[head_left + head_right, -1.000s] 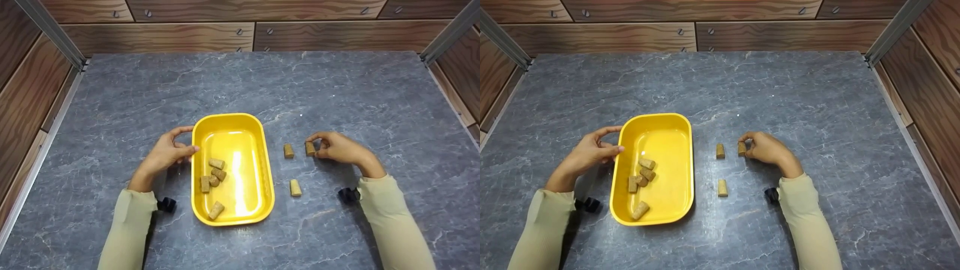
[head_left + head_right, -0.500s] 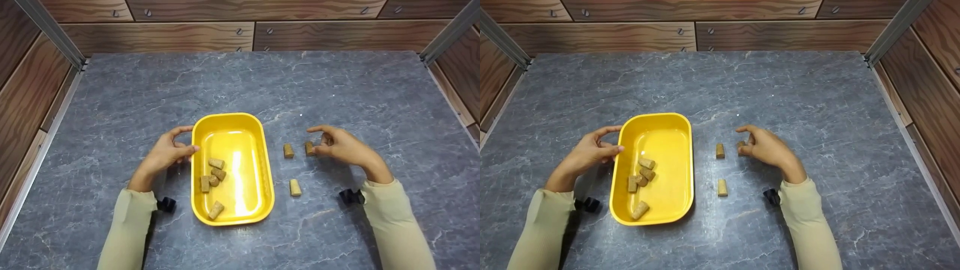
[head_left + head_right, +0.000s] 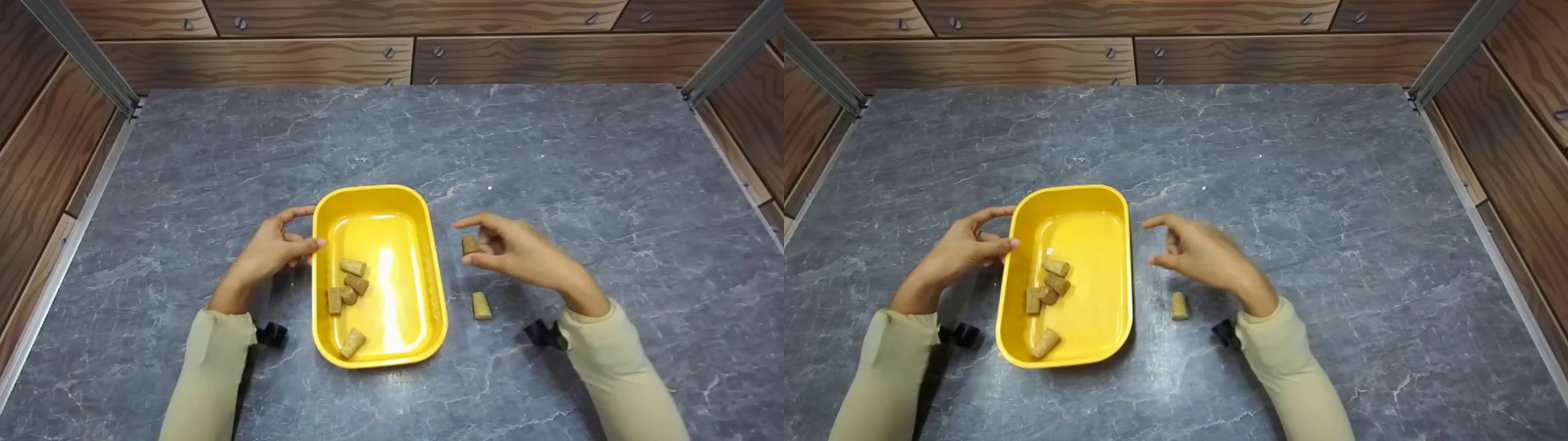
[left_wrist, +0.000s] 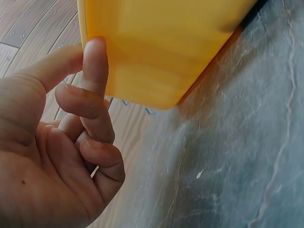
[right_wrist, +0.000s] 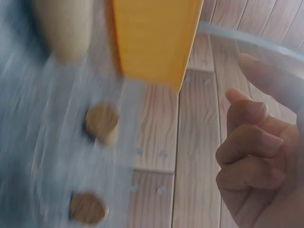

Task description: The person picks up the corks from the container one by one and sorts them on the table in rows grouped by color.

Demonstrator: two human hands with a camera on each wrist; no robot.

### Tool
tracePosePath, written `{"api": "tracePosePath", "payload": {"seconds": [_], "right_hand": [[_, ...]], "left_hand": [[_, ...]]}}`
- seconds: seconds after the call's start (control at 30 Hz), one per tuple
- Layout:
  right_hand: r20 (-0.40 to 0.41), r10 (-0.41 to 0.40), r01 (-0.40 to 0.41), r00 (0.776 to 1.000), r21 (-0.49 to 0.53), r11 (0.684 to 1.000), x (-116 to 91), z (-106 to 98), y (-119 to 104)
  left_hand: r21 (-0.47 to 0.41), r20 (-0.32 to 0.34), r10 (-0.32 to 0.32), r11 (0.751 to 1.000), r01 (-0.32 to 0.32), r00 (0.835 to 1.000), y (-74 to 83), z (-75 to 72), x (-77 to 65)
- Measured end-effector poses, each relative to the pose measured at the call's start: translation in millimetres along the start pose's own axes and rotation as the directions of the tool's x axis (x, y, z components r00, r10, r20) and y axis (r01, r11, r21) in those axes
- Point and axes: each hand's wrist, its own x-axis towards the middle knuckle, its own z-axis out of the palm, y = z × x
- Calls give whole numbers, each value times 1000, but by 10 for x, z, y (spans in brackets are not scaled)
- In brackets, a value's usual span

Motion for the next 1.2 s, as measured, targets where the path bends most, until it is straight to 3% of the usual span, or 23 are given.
{"api": "tracePosePath", "payload": {"seconds": [0.43, 0.83, 1.2], "right_hand": [[127, -131, 126, 983, 46, 991, 59, 311, -357], [280, -129, 151, 951, -56, 987, 214, 716, -575], [365, -106, 193, 925, -213, 958, 329, 962, -681]], "left_hand": [[17, 2, 7, 1000, -7, 1000, -4, 3, 7], [14, 0, 0, 1000, 0, 1000, 10, -4, -4], [14, -7, 10, 1000, -10, 1000, 12, 2, -8]]}}
